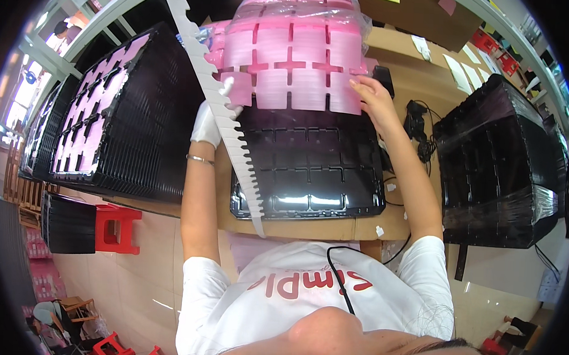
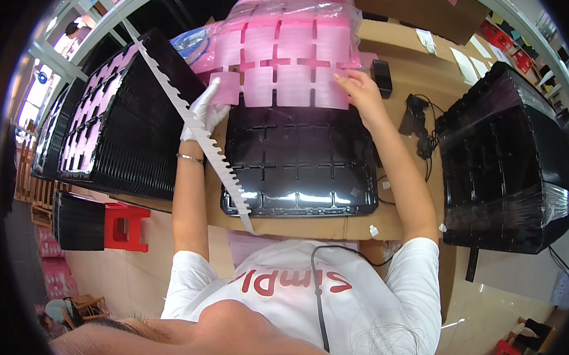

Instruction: The person wipes the surface of a black plastic tray with a white cloth, then places a pink plastic insert into the tray. They stack the completed unit onto a pile of similar trays and repeat the process with a new black tray.

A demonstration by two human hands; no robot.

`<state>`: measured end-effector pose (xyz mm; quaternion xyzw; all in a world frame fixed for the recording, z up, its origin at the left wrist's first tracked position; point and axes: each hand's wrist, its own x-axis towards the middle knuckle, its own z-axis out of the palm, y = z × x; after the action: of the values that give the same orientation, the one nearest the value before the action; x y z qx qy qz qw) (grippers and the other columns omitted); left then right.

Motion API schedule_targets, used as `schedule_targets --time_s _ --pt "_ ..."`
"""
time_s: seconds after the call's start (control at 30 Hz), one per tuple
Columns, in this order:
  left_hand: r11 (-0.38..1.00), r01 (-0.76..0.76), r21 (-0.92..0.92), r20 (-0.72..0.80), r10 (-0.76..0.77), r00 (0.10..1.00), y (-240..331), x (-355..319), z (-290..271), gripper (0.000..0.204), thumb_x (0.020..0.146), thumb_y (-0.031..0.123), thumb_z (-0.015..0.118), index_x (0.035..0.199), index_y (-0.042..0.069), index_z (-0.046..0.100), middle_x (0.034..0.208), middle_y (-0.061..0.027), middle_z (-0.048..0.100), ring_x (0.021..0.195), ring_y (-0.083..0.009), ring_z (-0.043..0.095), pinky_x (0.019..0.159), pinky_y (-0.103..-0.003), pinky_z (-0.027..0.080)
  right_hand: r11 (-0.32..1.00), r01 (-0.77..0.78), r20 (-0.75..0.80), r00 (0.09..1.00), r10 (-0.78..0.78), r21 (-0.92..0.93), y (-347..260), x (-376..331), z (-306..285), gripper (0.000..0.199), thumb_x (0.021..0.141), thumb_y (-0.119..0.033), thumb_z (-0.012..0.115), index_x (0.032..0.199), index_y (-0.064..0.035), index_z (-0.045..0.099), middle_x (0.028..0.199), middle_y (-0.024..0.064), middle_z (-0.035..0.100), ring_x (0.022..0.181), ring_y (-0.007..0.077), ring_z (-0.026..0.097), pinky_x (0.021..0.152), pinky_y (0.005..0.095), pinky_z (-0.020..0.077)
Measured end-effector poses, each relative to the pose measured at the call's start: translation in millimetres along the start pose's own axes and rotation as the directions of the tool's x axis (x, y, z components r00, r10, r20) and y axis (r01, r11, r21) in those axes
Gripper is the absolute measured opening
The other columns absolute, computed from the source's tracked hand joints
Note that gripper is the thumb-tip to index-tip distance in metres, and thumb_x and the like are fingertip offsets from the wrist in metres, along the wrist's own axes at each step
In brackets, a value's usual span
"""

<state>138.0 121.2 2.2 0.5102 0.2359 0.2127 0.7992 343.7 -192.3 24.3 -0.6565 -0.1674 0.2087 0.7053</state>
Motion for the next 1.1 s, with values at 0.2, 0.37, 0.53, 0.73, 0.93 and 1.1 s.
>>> schedule_targets --time_s 0.2,0.37,0.53,0.73,0.93,1.1 --pt "0.887 -0.017 0.462 -0.13 0.087 0.988 -13.9 -66.1 14.3 0.023 0.085 0.034 0.074 0.086 0.012 0.067 0.067 0.0071 0.055 0.051 0.0001 0.043 0.046 -0.016 0.03 0.999 -0.017 0.059 0.998 0.015 0.031 24.5 -46.4 -22.4 0.019 0.086 -0.014 0.071 0.097 0.0005 0.066 0.085 0.0037 0.068 0.073 0.0077 0.062 0.066 0.0184 0.0466" --pt "0.865 0.039 0.501 -0.194 0.068 0.979 -36.3 -142.1 24.1 0.027 0.085 0.03 0.075 0.085 0.005 0.065 0.066 0.0046 0.053 0.055 -0.0059 0.049 0.049 -0.021 0.036 0.994 -0.065 -0.022 0.998 0.064 -0.086 48.6 -116.7 -40.5 0.015 0.089 -0.011 0.068 0.099 -0.0003 0.065 0.083 0.0012 0.067 0.073 0.0052 0.061 0.067 0.019 0.0469" --pt "0.769 0.189 0.611 -0.271 -0.021 0.962 -59.9 -181.1 15.4 0.029 0.087 0.015 0.071 0.106 -0.003 0.058 0.086 -0.0043 0.064 0.072 -0.011 0.063 0.063 -0.026 0.053 0.962 -0.015 -0.128 0.992 -0.021 -0.274 75.0 -158.6 -43.4 0.019 0.084 -0.01 0.073 0.097 0.0011 0.065 0.073 -0.0013 0.063 0.062 0.0023 0.05 0.056 0.0181 0.038" --pt "0.757 0.196 0.623 -0.287 -0.011 0.958 -69.2 -197.7 19.4 0.032 0.089 -0.002 0.059 0.12 -0.005 0.053 0.109 -0.0111 0.066 0.091 -0.0142 0.067 0.074 -0.028 0.057 0.854 0.049 -0.192 0.966 -0.172 -0.518 80.3 -182.0 -35.5 0.034 0.08 -0.007 0.073 0.111 -0.001 0.061 0.061 -0.0008 0.055 0.053 0.0051 0.042 0.05 0.0212 0.0337" --pt "0.657 0.177 0.733 -0.261 0.031 0.965 -72.3 -202.9 21.3 0.029 0.089 -0.004 0.057 0.118 -0.004 0.054 0.105 -0.0095 0.068 0.094 -0.0136 0.068 0.073 -0.027 0.057 0.868 0.028 -0.243 0.955 -0.169 -0.495 87.5 -181.0 -39.4 0.04 0.079 -0.006 0.074 0.116 -0.0019 0.058 0.063 -0.0018 0.053 0.055 0.0057 0.042 0.052 0.0228 0.0368" --pt "0.43 0.22 0.876 -0.274 0.069 0.959 -70.0 -202.9 24.7 0.031 0.087 0.014 0.069 0.111 -0.002 0.058 0.093 -0.011 0.071 0.089 -0.017 0.07 0.073 -0.031 0.056 0.816 0.025 -0.189 0.968 -0.164 -0.577 88.2 -180.9 -44.2 0.041 0.079 -0.007 0.075 0.116 -0.0022 0.058 0.063 -0.0007 0.052 0.056 0.0081 0.044 0.053 0.0243 0.0382"
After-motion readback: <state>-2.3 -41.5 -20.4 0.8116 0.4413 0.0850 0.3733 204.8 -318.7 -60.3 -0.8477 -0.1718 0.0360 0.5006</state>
